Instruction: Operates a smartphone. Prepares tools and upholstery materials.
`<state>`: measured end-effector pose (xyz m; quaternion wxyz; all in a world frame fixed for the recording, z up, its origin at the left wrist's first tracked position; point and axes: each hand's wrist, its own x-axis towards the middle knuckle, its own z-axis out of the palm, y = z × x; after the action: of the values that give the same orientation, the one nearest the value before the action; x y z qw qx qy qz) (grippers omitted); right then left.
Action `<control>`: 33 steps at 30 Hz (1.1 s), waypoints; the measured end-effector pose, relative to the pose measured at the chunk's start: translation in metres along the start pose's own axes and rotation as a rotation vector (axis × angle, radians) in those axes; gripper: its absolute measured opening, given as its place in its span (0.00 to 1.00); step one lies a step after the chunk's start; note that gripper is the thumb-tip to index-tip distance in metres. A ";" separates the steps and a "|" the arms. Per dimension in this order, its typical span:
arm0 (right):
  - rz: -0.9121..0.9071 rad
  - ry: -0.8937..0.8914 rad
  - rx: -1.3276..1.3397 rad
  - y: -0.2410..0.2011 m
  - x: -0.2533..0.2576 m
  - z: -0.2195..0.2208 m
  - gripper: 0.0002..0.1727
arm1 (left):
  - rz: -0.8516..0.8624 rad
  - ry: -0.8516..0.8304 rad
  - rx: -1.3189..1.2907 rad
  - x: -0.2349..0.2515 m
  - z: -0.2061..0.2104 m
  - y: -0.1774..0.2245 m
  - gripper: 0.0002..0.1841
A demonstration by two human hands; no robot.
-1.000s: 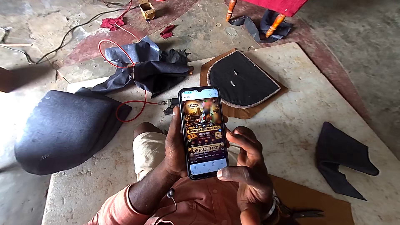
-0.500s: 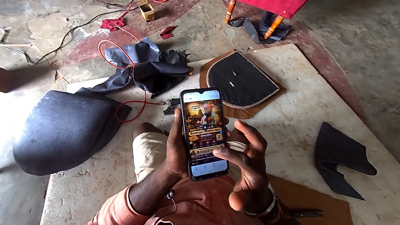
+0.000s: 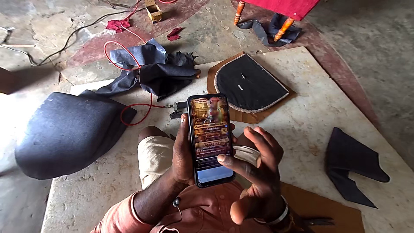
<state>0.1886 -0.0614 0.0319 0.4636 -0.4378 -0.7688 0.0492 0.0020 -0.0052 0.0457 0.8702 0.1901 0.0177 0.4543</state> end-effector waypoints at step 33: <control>0.018 -0.015 0.068 0.005 0.007 0.005 0.43 | 0.022 0.001 -0.004 -0.001 0.000 0.004 0.39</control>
<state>0.1869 -0.0515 0.0314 0.4719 -0.4283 -0.7662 0.0827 -0.0021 -0.0040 0.0469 0.8654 0.1882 0.0152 0.4641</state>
